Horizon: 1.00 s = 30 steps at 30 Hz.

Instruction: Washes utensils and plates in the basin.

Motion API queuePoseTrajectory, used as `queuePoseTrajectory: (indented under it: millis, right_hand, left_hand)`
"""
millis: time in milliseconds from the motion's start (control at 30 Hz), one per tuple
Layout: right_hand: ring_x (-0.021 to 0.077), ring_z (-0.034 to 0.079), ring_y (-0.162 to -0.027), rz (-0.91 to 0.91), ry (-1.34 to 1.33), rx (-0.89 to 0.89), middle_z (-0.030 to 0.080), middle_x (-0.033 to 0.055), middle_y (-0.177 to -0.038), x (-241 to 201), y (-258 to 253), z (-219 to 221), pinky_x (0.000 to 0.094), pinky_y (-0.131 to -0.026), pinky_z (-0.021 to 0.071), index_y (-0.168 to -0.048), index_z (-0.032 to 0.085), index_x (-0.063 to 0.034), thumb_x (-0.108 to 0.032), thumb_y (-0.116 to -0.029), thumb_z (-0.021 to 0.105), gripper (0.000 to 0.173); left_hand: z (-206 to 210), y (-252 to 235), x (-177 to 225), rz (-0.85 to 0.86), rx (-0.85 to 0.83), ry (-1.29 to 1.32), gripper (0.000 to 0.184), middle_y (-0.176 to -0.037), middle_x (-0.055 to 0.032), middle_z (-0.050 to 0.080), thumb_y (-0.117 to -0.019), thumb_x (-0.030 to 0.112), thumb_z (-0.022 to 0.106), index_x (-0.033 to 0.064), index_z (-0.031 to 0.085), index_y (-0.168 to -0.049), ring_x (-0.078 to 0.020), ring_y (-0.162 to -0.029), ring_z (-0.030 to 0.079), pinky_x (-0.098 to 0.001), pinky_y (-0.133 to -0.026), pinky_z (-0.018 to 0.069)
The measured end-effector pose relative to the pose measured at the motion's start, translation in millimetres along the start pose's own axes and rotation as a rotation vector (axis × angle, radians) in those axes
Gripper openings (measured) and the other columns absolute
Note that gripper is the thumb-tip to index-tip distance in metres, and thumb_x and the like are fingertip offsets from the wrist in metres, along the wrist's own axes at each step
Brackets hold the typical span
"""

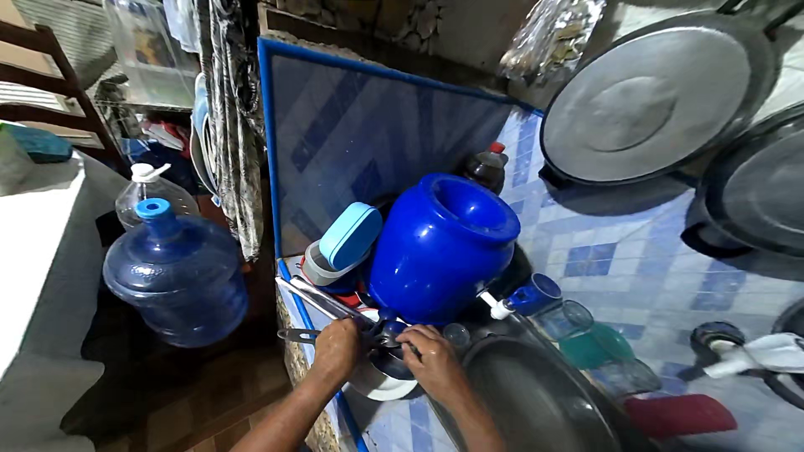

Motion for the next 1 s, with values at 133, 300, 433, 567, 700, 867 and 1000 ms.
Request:
queuePoseTrajectory:
  millis: [133,300,433,567,700,867,1000]
  right_hand:
    - [0.0333,0.069,-0.108,-0.045,0.056,0.022,0.073,0.0165,-0.111,0,-4,22,0.0462,-0.095,0.0567,-0.104,0.077,0.0010,-0.003,-0.0949,0.057,0.022]
    - [0.0343,0.071,-0.099,-0.127,0.134,0.084,0.074,0.0157,-0.103,-4,-4,25,0.0466,-0.087,0.0595,-0.099,0.078,-0.0008,-0.004,-0.0929,0.060,0.019]
    - [0.0349,0.068,-0.111,0.040,0.216,-0.172,0.071,0.0183,-0.114,-10,-18,31,0.0478,-0.096,0.0552,-0.117,0.076,-0.0047,-0.019,-0.1018,0.057,0.028]
    - [0.0344,0.059,-0.125,0.189,0.315,-0.488,0.062,0.0203,-0.130,-16,-30,39,0.0466,-0.105,0.0478,-0.133,0.069,-0.0088,-0.022,-0.1057,0.052,0.034]
    - [0.0361,0.061,-0.123,0.199,0.391,-0.651,0.058,0.0213,-0.136,-22,-36,45,0.0507,-0.105,0.0477,-0.133,0.067,-0.0071,-0.020,-0.1080,0.047,0.034]
    - [0.0355,0.059,-0.125,0.197,0.366,-0.717,0.060,0.0201,-0.134,-26,-45,49,0.0511,-0.106,0.0462,-0.126,0.069,-0.0031,-0.011,-0.1060,0.047,0.031]
    - [0.0314,0.061,-0.118,0.182,0.243,-0.670,0.064,0.0184,-0.123,-20,-51,50,0.0472,-0.105,0.0464,-0.115,0.072,0.0012,-0.007,-0.1028,0.051,0.026]
  left_hand:
    - [-2,3,-2,-0.001,0.017,0.005,0.033,-0.117,-0.0159,0.070,-0.1006,0.032,0.061,0.0079,0.070,-0.121,-0.0343,-0.112,0.066,-0.0555,-0.096,0.0501]
    - [0,4,-5,0.077,0.103,0.026,0.030,-0.121,-0.0177,0.068,-0.1018,0.026,0.057,0.0030,0.069,-0.117,-0.0345,-0.111,0.067,-0.0527,-0.095,0.0518]
    - [2,3,-7,0.096,0.096,0.046,0.031,-0.124,-0.0182,0.066,-0.1022,0.024,0.056,0.0020,0.068,-0.120,-0.0338,-0.113,0.066,-0.0504,-0.098,0.0513]
    - [4,2,-8,0.120,0.099,0.044,0.033,-0.127,-0.0188,0.065,-0.1037,0.024,0.053,0.0009,0.068,-0.122,-0.0341,-0.114,0.066,-0.0487,-0.099,0.0512]
    - [6,1,-8,0.147,0.102,0.031,0.033,-0.126,-0.0203,0.065,-0.1046,0.024,0.052,-0.0003,0.067,-0.121,-0.0348,-0.113,0.066,-0.0486,-0.098,0.0521]
    - [6,1,-8,0.154,0.075,0.041,0.032,-0.128,-0.0207,0.064,-0.1049,0.023,0.051,-0.0007,0.067,-0.120,-0.0353,-0.114,0.066,-0.0491,-0.098,0.0517]
    - [6,1,-8,0.176,0.070,0.059,0.032,-0.126,-0.0209,0.064,-0.1046,0.023,0.052,-0.0009,0.067,-0.119,-0.0349,-0.112,0.066,-0.0487,-0.098,0.0518]
Point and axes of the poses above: each hand's wrist, its own y-axis away from the middle knuckle, its own z-axis out of the palm, x = y × z, the point moved 8 cm from there along -y, towards the middle knuckle
